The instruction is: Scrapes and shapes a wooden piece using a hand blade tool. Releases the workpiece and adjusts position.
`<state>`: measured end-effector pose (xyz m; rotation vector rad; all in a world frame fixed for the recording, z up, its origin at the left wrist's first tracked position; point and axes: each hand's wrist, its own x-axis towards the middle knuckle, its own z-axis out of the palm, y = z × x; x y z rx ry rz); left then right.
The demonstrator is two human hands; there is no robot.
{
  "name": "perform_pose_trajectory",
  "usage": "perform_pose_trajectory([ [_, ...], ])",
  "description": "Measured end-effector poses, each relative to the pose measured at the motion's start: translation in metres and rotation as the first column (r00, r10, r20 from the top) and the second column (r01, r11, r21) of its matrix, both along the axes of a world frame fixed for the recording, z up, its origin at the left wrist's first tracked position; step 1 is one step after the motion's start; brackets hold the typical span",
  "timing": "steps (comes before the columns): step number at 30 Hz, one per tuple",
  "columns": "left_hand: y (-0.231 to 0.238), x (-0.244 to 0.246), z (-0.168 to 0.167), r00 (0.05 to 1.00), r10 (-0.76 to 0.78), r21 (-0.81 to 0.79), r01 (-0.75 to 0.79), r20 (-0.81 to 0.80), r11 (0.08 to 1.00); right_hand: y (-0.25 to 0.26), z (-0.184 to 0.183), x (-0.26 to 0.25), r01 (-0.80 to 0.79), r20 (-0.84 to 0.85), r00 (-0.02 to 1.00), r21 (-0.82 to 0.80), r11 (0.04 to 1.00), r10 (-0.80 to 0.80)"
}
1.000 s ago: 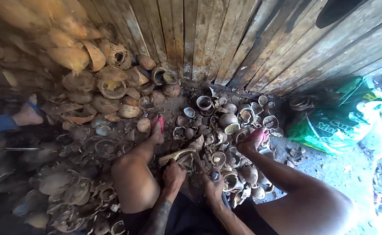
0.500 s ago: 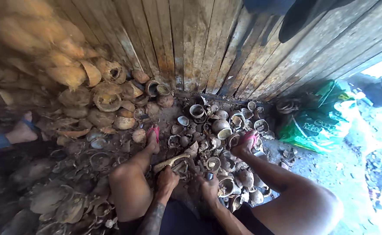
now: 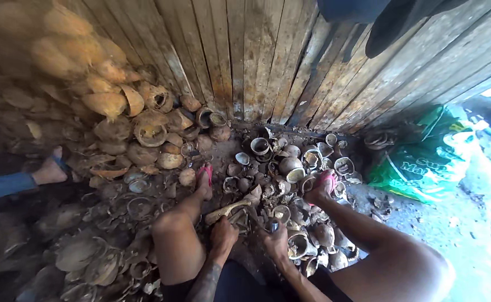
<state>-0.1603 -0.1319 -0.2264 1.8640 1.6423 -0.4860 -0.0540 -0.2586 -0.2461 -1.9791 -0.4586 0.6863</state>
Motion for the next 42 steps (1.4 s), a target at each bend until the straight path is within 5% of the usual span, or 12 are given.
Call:
perform_pose_trajectory([
  [5,-0.002,-0.002,-0.004,1.0,-0.008,0.041,0.008,0.003,0.999,0.002,0.024,-0.014,0.173,-0.271,0.952,0.086,0.981,-0.144],
  [8,-0.003,0.0,-0.01,0.999,0.016,0.054,-0.014,-0.029,0.998,0.022,0.105,0.002,0.141,-0.412,0.885,-0.209,0.968,-0.217],
  [10,0.0,0.001,-0.01,0.999,0.029,0.037,-0.028,-0.028,0.999,0.012,0.032,0.008,0.185,-0.233,0.957,0.022,0.983,-0.175],
  [13,-0.001,0.001,-0.011,0.999,0.028,0.037,-0.027,-0.016,0.999,0.002,-0.025,0.033,0.069,-0.258,0.965,0.047,0.996,-0.054],
  [21,-0.001,0.004,-0.01,0.998,-0.009,0.026,0.011,-0.066,1.0,0.011,-0.018,0.044,0.013,-0.295,0.955,0.011,1.0,-0.01],
  [27,-0.01,0.017,0.031,0.997,-0.039,-0.054,0.036,-0.066,0.998,0.059,0.0,0.103,-0.511,-0.152,0.857,-0.132,0.849,0.492],
  [31,-0.017,0.004,-0.008,1.0,-0.007,0.088,0.009,-0.022,0.996,0.043,0.007,0.091,-0.57,-0.004,0.82,-0.099,0.816,0.572],
  [35,-0.011,-0.005,-0.02,0.998,-0.053,0.069,0.055,-0.038,0.996,0.009,-0.001,0.058,-0.432,0.021,0.901,-0.041,0.901,0.433],
  [38,-0.005,-0.003,-0.015,0.997,-0.061,0.045,0.062,-0.038,0.997,-0.001,-0.006,0.021,-0.105,-0.115,0.987,0.059,0.993,0.111],
  [42,-0.004,-0.01,-0.019,0.99,-0.012,0.143,-0.009,0.142,0.99,-0.005,-0.006,-0.009,0.405,-0.548,0.782,0.083,0.91,-0.298],
])
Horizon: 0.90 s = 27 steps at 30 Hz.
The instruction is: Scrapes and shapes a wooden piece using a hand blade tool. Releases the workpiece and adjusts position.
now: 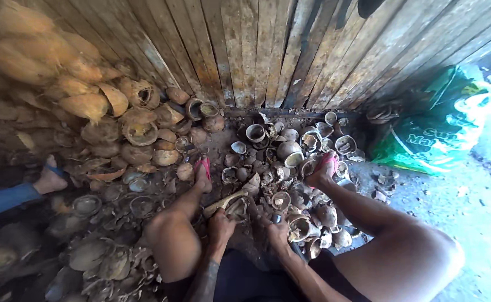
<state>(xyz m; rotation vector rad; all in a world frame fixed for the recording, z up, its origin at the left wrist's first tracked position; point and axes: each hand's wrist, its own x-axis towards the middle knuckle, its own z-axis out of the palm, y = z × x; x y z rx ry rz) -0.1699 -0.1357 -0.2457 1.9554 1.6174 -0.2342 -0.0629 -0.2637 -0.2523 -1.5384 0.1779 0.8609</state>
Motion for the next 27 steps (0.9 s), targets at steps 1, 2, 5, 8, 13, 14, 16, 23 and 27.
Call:
perform_pose_trajectory([
  [1,-0.004,-0.004,-0.003,0.997,0.017,0.063,-0.023,0.081,0.998,-0.001,0.001,-0.004,0.047,-0.04,0.998,0.011,0.999,-0.047],
  [2,-0.008,-0.006,-0.007,0.99,0.027,0.113,-0.043,0.14,0.993,-0.001,0.001,-0.007,0.074,-0.06,0.996,0.025,0.997,-0.072],
  [5,-0.015,-0.007,-0.014,0.99,0.06,0.157,-0.081,0.13,0.984,0.004,0.004,-0.012,0.095,-0.088,0.992,0.036,0.995,-0.091],
  [8,-0.011,0.002,-0.015,0.992,0.105,0.147,-0.114,0.067,0.983,0.009,0.002,-0.004,0.018,-0.025,0.999,-0.052,0.998,-0.02],
  [13,-0.009,0.005,-0.014,0.993,0.116,0.123,-0.114,-0.009,0.986,0.009,-0.024,0.053,-0.337,0.226,0.9,-0.18,0.924,0.373],
  [14,-0.009,0.005,-0.014,0.994,0.112,0.121,-0.11,-0.015,0.987,0.014,-0.023,0.064,-0.39,0.249,0.866,-0.204,0.898,0.433],
  [16,-0.009,0.005,-0.013,0.994,0.105,0.109,-0.103,-0.018,0.989,0.022,-0.013,0.073,-0.465,0.301,0.796,-0.251,0.849,0.525],
  [23,-0.009,0.005,-0.01,0.995,0.092,0.086,-0.089,-0.026,0.992,0.009,-0.008,0.048,-0.468,0.439,0.687,-0.343,0.814,0.58],
  [27,-0.007,0.006,-0.011,0.996,0.072,0.088,-0.067,-0.053,0.994,0.001,0.0,0.036,-0.579,0.541,0.458,-0.42,0.699,0.705],
])
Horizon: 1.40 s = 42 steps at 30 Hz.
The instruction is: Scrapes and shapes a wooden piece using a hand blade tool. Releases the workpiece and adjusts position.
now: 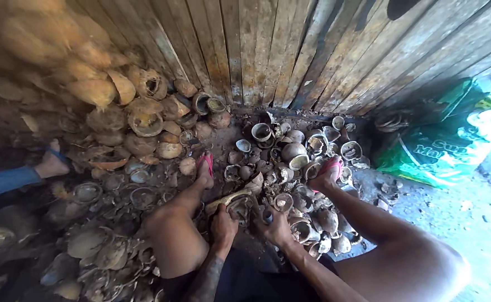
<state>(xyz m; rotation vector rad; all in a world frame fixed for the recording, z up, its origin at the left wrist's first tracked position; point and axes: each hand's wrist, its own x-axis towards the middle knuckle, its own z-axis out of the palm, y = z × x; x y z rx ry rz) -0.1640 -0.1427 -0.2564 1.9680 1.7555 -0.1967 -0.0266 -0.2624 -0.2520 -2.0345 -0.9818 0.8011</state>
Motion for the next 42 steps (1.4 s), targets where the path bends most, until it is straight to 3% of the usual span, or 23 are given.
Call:
perform_pose_trajectory([
  [2,0.0,0.0,0.001,1.0,-0.008,-0.009,0.008,-0.002,1.0,-0.003,0.004,-0.002,-0.039,-0.029,0.999,-0.049,0.998,0.038],
  [4,0.002,0.001,0.004,1.0,-0.001,-0.027,0.001,0.016,1.0,-0.005,0.005,-0.008,0.151,-0.15,0.977,-0.005,0.989,-0.15],
  [6,0.004,0.003,0.009,1.0,0.01,-0.051,-0.009,0.011,0.999,-0.004,0.008,-0.022,0.431,-0.332,0.854,0.019,0.902,-0.401],
  [9,-0.001,0.005,0.011,0.999,0.042,-0.067,-0.041,0.013,0.997,-0.002,0.008,-0.039,0.612,-0.407,0.734,0.052,0.789,-0.543],
  [15,0.009,0.005,0.009,0.999,0.042,-0.091,-0.042,-0.002,0.995,-0.004,-0.029,-0.015,0.558,-0.425,0.77,0.086,0.826,-0.476],
  [20,0.009,0.003,0.01,1.0,0.014,-0.081,-0.014,0.002,0.997,0.0,-0.022,-0.01,0.53,-0.417,0.785,0.073,0.845,-0.457],
  [24,0.003,0.006,0.011,0.999,0.043,-0.066,-0.043,-0.002,0.997,-0.005,-0.048,0.002,0.503,-0.396,0.822,0.164,0.849,-0.41],
  [27,0.007,0.001,0.01,0.999,0.02,-0.104,-0.016,0.036,0.994,-0.005,-0.033,-0.008,0.499,-0.373,0.829,0.159,0.852,-0.416],
  [29,0.009,-0.004,0.012,0.997,0.014,-0.126,-0.004,0.081,0.992,-0.005,-0.017,-0.021,0.562,-0.465,0.748,0.065,0.825,-0.473],
  [32,-0.003,-0.007,0.014,0.966,0.139,-0.053,-0.131,0.216,0.99,0.0,0.004,-0.043,0.703,-0.618,0.513,-0.095,0.705,-0.596],
  [35,-0.013,-0.001,0.021,0.974,0.154,-0.069,-0.145,0.166,0.987,0.007,0.011,-0.063,0.775,-0.635,0.441,-0.087,0.626,-0.634],
  [37,-0.016,0.003,0.022,0.991,0.093,-0.125,-0.082,0.091,0.989,0.008,0.012,-0.064,0.767,-0.603,0.473,-0.076,0.637,-0.642],
  [42,-0.005,0.01,0.018,0.996,0.074,-0.182,-0.063,0.057,0.981,0.004,-0.005,-0.026,0.622,-0.478,0.658,-0.093,0.778,-0.583],
])
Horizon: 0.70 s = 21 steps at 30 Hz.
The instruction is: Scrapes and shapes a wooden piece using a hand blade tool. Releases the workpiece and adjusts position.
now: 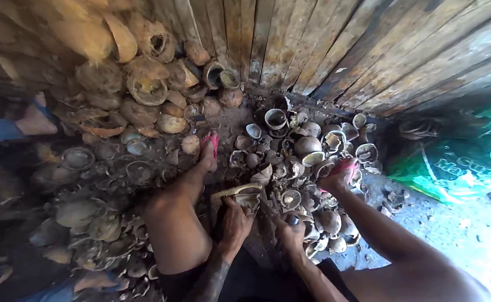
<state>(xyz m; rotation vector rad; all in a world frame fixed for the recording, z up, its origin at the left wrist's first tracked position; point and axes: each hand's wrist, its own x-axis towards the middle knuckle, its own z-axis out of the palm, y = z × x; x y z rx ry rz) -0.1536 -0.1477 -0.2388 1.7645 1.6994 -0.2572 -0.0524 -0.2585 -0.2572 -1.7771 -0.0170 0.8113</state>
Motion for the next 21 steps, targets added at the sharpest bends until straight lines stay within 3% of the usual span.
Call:
perform_pose_trajectory([
  [6,-0.004,-0.007,-0.011,0.999,-0.044,0.023,0.044,0.006,0.999,0.006,-0.022,0.057,-0.279,-0.006,0.96,0.052,0.959,0.279],
  [11,0.003,-0.012,-0.01,0.996,-0.087,-0.032,0.087,0.01,0.996,-0.01,-0.004,0.026,-0.266,0.268,0.931,0.033,0.963,0.248],
  [14,0.007,-0.007,-0.002,0.994,-0.102,-0.042,0.101,-0.033,0.994,-0.011,-0.003,0.017,-0.193,0.239,0.953,0.001,0.981,0.188],
  [16,0.006,-0.005,0.0,0.993,-0.105,-0.028,0.104,-0.057,0.994,-0.003,-0.01,0.033,-0.239,0.227,0.946,-0.004,0.971,0.233],
  [18,0.007,-0.005,-0.001,0.993,-0.106,-0.012,0.106,-0.06,0.994,0.003,-0.009,0.048,-0.403,0.321,0.862,-0.035,0.914,0.392],
  [21,0.009,-0.005,-0.002,0.988,-0.133,-0.021,0.131,-0.083,0.991,0.011,0.008,0.069,-0.72,0.432,0.515,-0.25,0.647,0.74],
])
